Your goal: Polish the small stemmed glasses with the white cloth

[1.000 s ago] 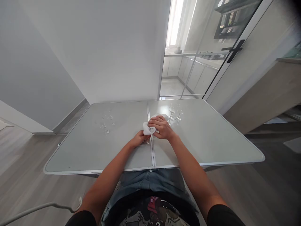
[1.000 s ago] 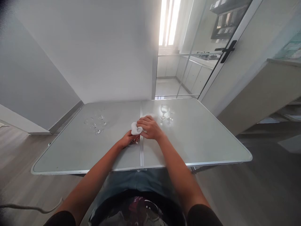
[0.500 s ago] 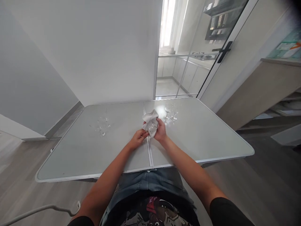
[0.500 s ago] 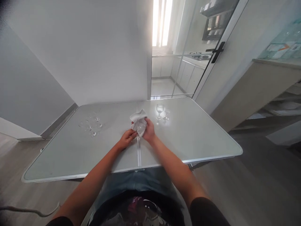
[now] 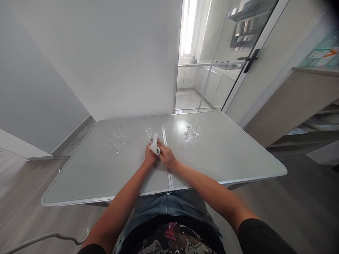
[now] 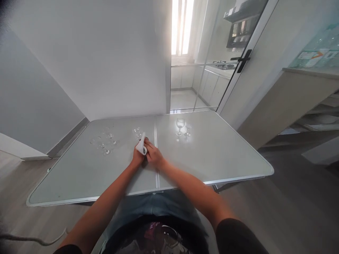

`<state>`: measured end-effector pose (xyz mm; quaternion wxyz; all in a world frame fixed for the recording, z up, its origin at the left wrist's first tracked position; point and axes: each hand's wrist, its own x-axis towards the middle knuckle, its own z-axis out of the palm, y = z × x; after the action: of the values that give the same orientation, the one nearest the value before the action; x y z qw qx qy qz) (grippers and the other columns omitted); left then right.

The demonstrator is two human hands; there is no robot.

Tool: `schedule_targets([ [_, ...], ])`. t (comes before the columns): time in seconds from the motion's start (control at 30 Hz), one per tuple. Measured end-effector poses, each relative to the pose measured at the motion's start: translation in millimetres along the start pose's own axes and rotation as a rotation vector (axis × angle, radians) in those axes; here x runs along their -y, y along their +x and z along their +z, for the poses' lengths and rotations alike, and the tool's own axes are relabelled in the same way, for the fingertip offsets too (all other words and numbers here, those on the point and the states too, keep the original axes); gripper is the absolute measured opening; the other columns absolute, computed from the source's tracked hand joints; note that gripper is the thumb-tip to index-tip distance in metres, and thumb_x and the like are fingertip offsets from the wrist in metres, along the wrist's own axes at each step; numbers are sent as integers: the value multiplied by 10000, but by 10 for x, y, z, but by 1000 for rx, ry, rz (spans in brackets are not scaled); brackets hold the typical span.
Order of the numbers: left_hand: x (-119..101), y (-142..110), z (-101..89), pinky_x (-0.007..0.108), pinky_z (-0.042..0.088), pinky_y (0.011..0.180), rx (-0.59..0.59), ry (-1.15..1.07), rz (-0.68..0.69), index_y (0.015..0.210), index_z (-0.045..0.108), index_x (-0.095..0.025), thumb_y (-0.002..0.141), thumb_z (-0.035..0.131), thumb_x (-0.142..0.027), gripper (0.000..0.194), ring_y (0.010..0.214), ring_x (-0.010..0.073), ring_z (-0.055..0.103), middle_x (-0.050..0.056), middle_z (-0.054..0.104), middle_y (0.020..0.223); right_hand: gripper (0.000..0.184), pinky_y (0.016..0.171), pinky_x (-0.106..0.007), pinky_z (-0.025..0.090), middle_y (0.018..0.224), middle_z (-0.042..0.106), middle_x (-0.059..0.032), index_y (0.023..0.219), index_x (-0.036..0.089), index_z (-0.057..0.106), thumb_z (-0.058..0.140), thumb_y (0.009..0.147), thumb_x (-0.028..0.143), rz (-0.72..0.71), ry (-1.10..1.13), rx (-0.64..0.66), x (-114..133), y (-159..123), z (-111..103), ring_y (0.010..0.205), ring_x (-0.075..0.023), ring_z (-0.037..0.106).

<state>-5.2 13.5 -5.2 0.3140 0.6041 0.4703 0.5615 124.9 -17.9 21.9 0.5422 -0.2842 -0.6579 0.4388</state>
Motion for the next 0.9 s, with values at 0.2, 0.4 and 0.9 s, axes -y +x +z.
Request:
schedule_targets([
  [0.2,-47,34,-64,299,480,658,-26,-4,-8,747,610,-190,877,579,-527,362,718,178,595,35,627,744,231,964,-382,490,990,720,-52,934,238,758,560,851,321,73,40,-178,107,68,-176,1027,-246,639],
  [0.4,-200,32,-67,324,521,822,-73,16,29,697,668,-190,924,562,-503,401,1055,255,676,76,714,844,295,788,-305,481,753,644,-35,721,223,736,498,848,341,163,117,-254,48,135,-369,832,-198,596],
  [0.9,-29,-22,-36,354,442,786,68,382,300,805,733,-245,875,631,-298,134,781,218,663,43,751,817,255,882,-366,515,959,769,-50,921,228,804,766,757,419,174,-143,-209,-43,153,-305,903,-236,682],
])
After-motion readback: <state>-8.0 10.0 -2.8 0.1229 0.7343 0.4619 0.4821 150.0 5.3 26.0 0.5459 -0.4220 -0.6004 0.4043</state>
